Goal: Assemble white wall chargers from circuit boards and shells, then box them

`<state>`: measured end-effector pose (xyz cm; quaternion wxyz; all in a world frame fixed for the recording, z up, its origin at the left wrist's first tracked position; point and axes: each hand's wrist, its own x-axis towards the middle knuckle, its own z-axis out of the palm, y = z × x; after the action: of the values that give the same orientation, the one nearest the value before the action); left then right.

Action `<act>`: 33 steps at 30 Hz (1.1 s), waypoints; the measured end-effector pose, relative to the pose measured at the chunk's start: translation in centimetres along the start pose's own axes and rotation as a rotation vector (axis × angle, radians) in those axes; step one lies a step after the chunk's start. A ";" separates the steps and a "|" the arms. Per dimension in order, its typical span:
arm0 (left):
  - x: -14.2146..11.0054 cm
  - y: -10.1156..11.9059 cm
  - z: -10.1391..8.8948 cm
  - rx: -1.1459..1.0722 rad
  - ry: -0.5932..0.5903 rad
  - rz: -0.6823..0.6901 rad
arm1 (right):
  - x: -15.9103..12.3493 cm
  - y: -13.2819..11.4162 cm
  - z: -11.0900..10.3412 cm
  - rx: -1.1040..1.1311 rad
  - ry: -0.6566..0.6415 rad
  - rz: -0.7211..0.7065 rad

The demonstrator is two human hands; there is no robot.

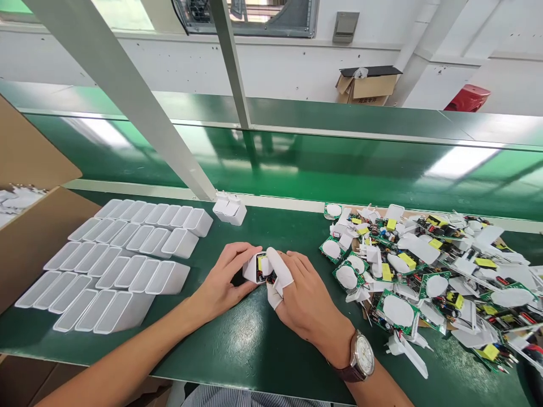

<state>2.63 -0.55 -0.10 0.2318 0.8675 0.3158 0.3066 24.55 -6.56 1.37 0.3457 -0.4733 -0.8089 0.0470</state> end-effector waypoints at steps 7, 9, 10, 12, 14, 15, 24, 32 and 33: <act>-0.3 -0.1 0.0 0.022 0.027 -0.013 | 0.2 -0.3 -0.3 -0.023 0.018 -0.021; -0.4 -0.2 0.0 0.014 0.030 -0.021 | 0.5 -0.5 -0.5 -0.032 0.038 -0.033; -0.4 -0.2 0.0 0.008 0.034 -0.019 | 0.6 -0.6 -0.6 -0.036 0.045 -0.038; -0.4 -0.3 0.0 0.003 0.038 -0.012 | 0.7 -0.6 -0.7 -0.040 0.046 -0.043; -0.4 -0.3 0.0 0.006 0.040 -0.005 | 0.7 -0.6 -0.6 -0.041 0.042 -0.034; -0.4 -0.3 0.0 0.008 0.037 -0.004 | 0.6 -0.6 -0.6 -0.039 0.044 -0.028; -0.3 -0.2 0.0 -0.011 0.022 -0.019 | 0.4 -0.4 -0.4 -0.020 0.050 -0.013; -0.1 -0.2 0.0 -0.014 0.034 -0.004 | 0.3 -0.2 -0.5 0.003 0.023 0.004; -0.1 -0.3 0.1 -0.018 0.032 -0.005 | 0.2 -0.2 -0.5 0.006 0.014 0.006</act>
<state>2.49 -0.47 -0.34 0.2351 0.8595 0.3191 0.3227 24.63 -6.59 1.93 0.3523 -0.4752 -0.8049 0.0471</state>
